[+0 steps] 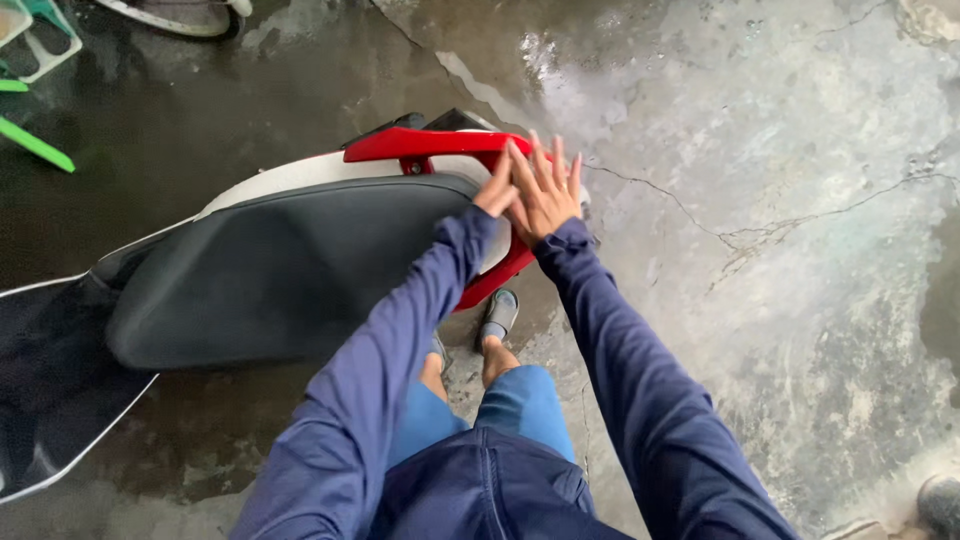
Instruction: The person wipes the seat and rear body panels of a red and white motorcycle using a cloth. They systematically clean the seat surface and the red rear fender area, moving around the vehicle to reach different sides.
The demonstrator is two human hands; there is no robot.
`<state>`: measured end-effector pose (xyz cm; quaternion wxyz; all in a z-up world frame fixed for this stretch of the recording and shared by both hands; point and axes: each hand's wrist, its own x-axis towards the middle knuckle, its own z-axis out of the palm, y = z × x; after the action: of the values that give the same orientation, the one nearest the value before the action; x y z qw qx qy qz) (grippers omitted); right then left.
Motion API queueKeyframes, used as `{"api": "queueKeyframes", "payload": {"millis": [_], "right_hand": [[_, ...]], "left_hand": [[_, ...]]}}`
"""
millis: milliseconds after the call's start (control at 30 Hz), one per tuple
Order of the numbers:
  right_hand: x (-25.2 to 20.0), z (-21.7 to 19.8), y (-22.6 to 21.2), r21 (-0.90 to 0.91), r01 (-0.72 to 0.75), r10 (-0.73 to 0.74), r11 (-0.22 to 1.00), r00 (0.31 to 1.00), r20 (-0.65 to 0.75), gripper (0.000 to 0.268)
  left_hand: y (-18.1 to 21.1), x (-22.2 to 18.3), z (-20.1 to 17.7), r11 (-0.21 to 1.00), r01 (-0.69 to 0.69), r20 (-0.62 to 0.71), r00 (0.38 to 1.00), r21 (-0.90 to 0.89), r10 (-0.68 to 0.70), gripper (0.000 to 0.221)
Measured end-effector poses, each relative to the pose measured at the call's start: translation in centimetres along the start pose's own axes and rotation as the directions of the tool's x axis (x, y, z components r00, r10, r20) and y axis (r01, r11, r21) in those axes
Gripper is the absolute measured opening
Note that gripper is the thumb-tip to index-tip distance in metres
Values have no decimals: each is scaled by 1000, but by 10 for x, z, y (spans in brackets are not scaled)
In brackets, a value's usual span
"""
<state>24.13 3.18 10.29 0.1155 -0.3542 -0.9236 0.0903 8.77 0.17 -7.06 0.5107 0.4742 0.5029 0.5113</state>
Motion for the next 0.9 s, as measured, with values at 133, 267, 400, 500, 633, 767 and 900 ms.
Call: {"api": "queueKeyframes", "payload": {"millis": [133,267,400,500,633,767,900], "right_hand": [[-11,27,-2,-103,15,4,995,985,175,82],[-47,35,-28,-195,-136,116,971,987,-110,86],[-46,59,-12,-124,-42,26,991,992,-122,93],[-27,74,23,-165,-44,-16,985,938,-346,63],[-64,38,-25,-183,-253,216,950,956,-201,82],[-61,65,-3,-135,-166,137,977,970,-202,76],[-50,76,12,-76,-227,199,971,941,-272,65]], "left_hand": [[88,-103,-67,977,8,-333,941,214,65,71],[114,-187,-108,455,261,-317,947,852,50,84],[104,-200,-108,266,325,-303,945,907,-124,94],[109,-202,-106,265,313,-290,949,912,-124,99],[101,-202,-111,297,288,-269,957,910,-104,100],[105,-202,-108,267,311,-291,950,912,-116,103],[107,-202,-106,262,317,-291,947,912,-133,101]]}}
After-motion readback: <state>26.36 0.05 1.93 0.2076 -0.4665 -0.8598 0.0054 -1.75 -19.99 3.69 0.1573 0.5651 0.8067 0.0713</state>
